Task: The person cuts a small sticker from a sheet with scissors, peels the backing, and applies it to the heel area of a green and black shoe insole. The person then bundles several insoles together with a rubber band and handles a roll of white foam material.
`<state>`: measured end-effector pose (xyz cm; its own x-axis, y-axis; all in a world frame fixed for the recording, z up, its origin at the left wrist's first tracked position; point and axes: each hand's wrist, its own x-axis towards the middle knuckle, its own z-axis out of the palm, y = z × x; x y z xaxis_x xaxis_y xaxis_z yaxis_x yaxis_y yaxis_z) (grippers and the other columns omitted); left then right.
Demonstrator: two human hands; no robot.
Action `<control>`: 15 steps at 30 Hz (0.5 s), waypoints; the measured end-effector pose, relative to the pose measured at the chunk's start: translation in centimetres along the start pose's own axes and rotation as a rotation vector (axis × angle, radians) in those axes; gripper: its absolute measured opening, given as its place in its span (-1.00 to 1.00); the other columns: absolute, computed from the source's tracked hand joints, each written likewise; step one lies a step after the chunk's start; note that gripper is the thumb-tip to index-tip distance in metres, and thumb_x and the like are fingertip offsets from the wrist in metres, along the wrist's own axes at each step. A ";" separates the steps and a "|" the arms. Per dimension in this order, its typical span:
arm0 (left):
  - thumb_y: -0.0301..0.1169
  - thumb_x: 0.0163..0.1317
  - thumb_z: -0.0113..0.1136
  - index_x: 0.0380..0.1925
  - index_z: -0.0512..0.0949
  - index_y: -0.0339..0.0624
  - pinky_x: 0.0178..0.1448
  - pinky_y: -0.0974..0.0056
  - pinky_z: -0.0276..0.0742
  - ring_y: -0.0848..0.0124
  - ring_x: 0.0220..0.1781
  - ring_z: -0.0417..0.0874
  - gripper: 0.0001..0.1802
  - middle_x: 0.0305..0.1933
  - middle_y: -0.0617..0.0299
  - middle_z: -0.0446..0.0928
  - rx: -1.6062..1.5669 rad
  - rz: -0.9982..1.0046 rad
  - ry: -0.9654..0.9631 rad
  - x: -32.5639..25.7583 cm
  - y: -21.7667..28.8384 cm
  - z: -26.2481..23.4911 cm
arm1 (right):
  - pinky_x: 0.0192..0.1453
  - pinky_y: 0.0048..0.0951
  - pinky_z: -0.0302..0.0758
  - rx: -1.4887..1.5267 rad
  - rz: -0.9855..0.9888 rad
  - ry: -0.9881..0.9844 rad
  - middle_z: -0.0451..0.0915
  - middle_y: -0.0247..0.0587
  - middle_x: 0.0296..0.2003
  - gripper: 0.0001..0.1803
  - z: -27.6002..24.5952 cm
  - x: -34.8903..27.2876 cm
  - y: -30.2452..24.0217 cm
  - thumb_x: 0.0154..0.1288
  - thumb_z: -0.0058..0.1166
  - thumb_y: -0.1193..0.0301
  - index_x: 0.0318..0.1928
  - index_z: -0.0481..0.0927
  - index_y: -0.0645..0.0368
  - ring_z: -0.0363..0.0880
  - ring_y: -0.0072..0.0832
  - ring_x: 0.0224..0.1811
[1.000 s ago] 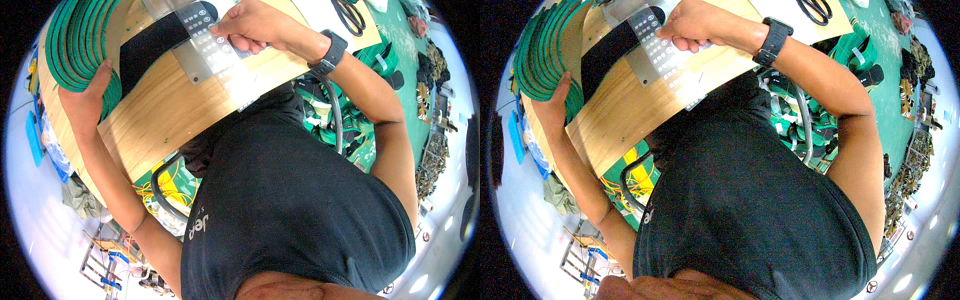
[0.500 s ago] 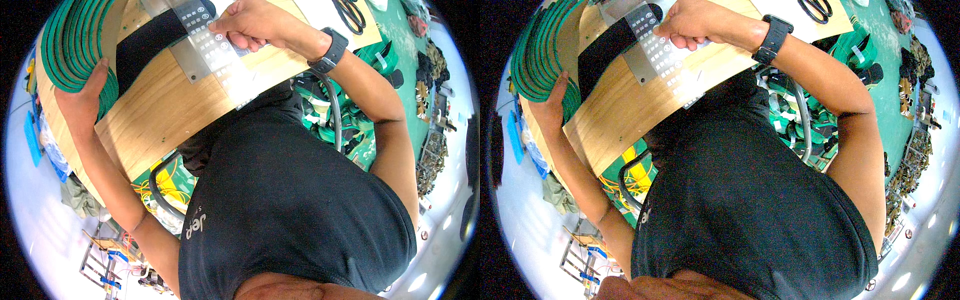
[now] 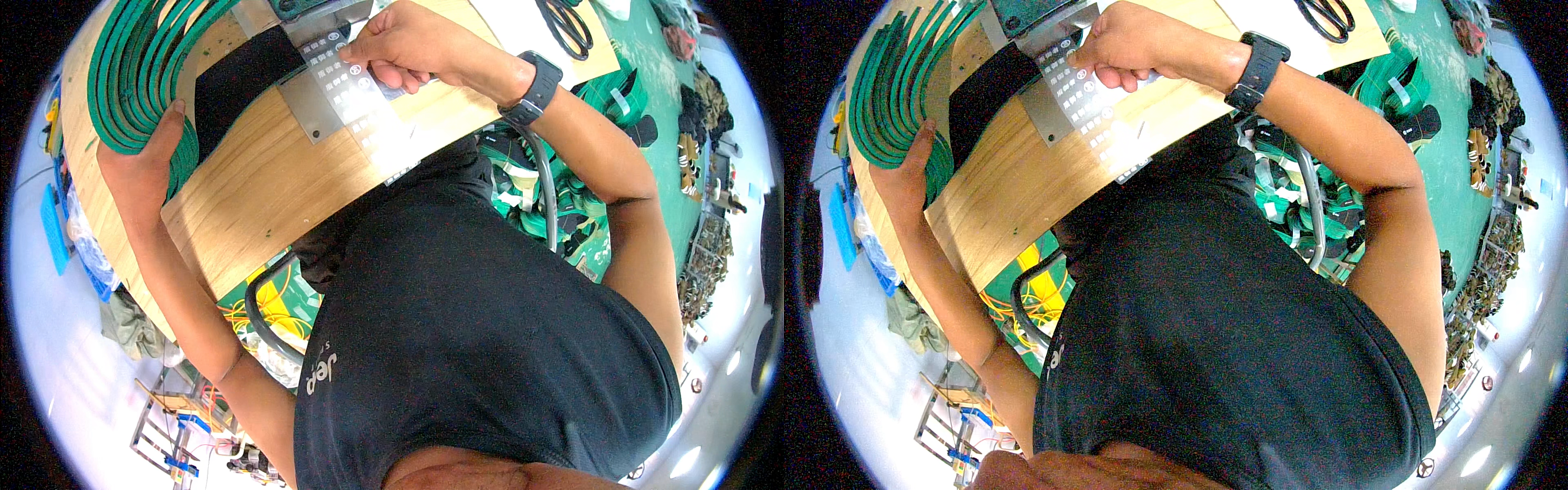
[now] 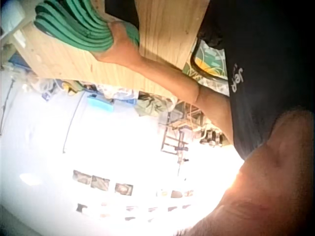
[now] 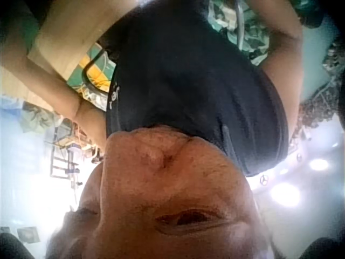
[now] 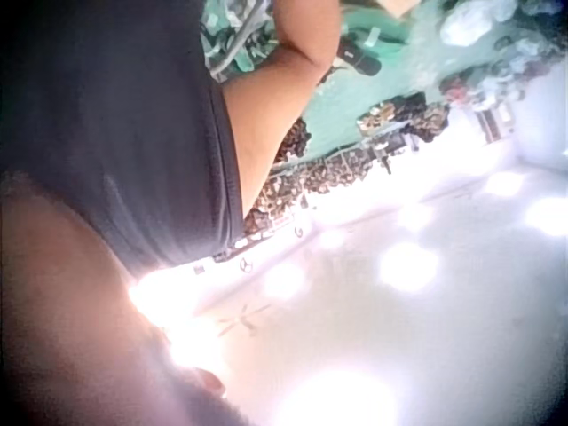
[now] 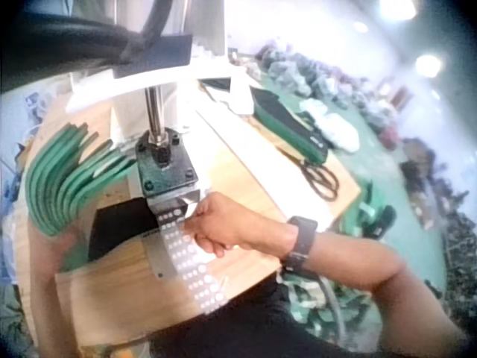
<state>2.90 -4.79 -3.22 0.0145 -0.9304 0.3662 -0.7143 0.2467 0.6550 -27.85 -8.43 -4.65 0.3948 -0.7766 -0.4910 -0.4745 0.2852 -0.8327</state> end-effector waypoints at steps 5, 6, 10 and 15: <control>-0.39 0.02 0.41 -0.14 0.60 -0.30 -0.02 0.36 0.50 0.51 -0.21 0.61 -0.61 -0.22 0.18 0.66 -0.059 -0.001 -0.022 -0.1 0.0 0.1 | -0.73 -0.53 0.31 0.009 0.002 0.030 0.46 -0.24 -0.77 -0.67 0.2 -0.5 -0.4 0.28 0.07 0.37 -0.60 0.55 0.29 0.40 -0.52 -0.81; -0.40 0.02 0.41 -0.14 0.59 -0.30 -0.02 0.36 0.50 0.51 -0.21 0.61 -0.61 -0.22 0.18 0.66 -0.047 -0.008 -0.033 -0.2 -0.1 0.1 | -0.73 -0.53 0.31 -0.005 0.003 0.037 0.46 -0.24 -0.77 -0.67 0.2 -0.6 -0.5 0.28 0.07 0.37 -0.60 0.54 0.29 0.39 -0.52 -0.81; -0.42 0.03 0.38 -0.12 0.58 -0.32 -0.02 0.37 0.50 0.53 -0.21 0.59 -0.61 -0.22 0.19 0.65 -0.059 -0.011 -0.068 -0.3 0.7 0.4 | -0.73 -0.53 0.31 0.028 0.012 0.045 0.47 -0.24 -0.77 -0.67 0.2 -0.7 -0.4 0.28 0.08 0.37 -0.60 0.54 0.29 0.40 -0.52 -0.81; -0.45 0.02 0.35 -0.03 0.53 -0.33 -0.03 0.39 0.49 0.53 -0.22 0.58 -0.54 -0.20 0.21 0.63 -0.201 -0.027 -0.116 -0.3 0.8 0.9 | -0.70 -0.54 0.29 0.056 -0.015 0.088 0.46 -0.28 -0.76 -0.68 0.5 -1.1 -0.5 0.29 0.07 0.37 -0.59 0.55 0.27 0.37 -0.57 -0.78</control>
<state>1.65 -4.58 -3.42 -0.0569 -0.9593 0.2765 -0.5609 0.2598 0.7861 -27.69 -7.47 -3.87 0.3299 -0.8263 -0.4565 -0.4237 0.3025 -0.8538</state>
